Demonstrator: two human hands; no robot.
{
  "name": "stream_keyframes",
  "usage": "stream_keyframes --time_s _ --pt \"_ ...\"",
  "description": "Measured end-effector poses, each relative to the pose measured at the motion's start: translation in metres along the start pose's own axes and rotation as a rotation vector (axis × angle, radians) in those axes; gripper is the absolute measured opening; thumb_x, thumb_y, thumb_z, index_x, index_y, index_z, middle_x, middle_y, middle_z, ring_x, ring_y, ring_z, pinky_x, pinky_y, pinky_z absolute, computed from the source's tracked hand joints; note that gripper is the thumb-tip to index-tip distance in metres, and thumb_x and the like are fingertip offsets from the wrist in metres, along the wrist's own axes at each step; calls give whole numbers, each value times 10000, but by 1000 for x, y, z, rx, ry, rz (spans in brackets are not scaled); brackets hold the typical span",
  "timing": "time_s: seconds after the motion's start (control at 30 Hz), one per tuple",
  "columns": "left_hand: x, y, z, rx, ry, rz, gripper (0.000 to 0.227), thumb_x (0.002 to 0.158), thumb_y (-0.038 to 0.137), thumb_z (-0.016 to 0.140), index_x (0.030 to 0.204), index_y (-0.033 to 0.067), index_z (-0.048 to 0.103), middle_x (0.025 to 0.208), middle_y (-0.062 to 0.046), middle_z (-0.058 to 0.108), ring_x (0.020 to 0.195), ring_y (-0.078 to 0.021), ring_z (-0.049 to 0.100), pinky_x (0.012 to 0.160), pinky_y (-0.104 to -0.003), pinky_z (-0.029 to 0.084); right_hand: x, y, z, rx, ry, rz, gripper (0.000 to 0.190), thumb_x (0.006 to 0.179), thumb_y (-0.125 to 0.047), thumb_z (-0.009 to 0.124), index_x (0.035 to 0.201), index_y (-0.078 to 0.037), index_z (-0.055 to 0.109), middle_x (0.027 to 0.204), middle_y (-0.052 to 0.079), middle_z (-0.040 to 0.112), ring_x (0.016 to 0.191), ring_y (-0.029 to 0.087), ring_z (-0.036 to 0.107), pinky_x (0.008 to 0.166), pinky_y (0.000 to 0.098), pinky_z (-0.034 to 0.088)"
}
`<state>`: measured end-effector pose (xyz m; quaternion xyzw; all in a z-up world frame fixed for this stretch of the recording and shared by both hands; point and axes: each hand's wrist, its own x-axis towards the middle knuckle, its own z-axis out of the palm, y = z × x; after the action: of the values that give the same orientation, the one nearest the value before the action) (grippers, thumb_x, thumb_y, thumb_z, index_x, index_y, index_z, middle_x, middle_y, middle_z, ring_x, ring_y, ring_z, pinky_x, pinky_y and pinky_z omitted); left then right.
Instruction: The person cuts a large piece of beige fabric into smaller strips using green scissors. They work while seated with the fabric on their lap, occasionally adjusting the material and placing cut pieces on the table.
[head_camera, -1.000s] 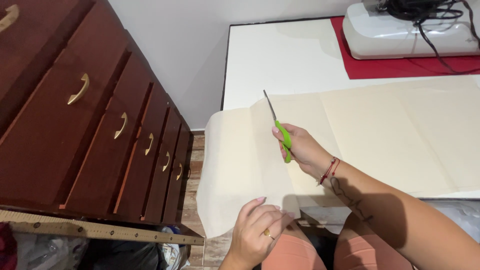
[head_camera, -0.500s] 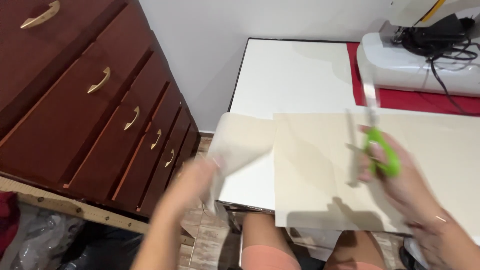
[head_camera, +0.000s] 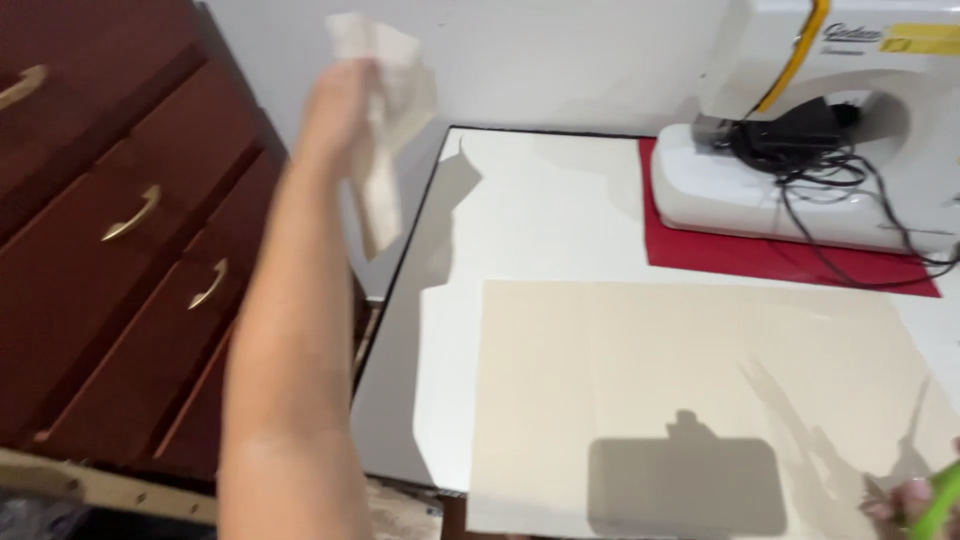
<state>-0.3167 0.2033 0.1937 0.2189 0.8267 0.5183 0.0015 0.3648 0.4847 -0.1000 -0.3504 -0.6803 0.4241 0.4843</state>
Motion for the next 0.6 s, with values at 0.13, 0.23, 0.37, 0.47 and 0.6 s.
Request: stream_keyframes --time_s 0.13,0.23,0.37,0.47,0.6 --pt "54 -57 185 93 -85 262 462 972 542 328 882 168 582 947 -117 643 889 -306 607 778 -460 445 -35 -46 42 -38 108 67 714 1131 -161 608 1797 -35 382 1099 126 561 731 176 540 701 309 516" --pt "3 -55 298 356 -344 382 490 971 621 264 1319 327 446 1402 -27 494 1310 -314 476 1009 -673 215 -36 -62 42 -71 113 132 631 1130 -9 589 1735 31 413 940 269 568 694 320 559 665 417 517" --pt "-90 3 306 517 -720 152 762 959 606 132 1577 247 395 1721 -57 154 1601 -252 34 1218 -647 -91 -33 -59 33 -92 82 214 768 990 124 610 1725 68 395 923 362 609 688 431 615 628 492 523" --pt "-88 -19 317 461 -675 309 745 954 647 227 1505 232 508 1692 -51 255 1587 -257 122 1230 -614 -71 -38 -50 37 -3 125 206 714 1013 47 583 1707 -15 427 788 185 515 675 306 569 731 423 536" --pt "-89 -23 279 270 -693 603 494 1014 440 405 1253 123 700 1247 -40 679 1356 -277 512 1183 -694 -31 -31 -85 41 166 125 298 740 949 5 615 1668 -56 451 760 127 482 777 248 576 712 398 481"
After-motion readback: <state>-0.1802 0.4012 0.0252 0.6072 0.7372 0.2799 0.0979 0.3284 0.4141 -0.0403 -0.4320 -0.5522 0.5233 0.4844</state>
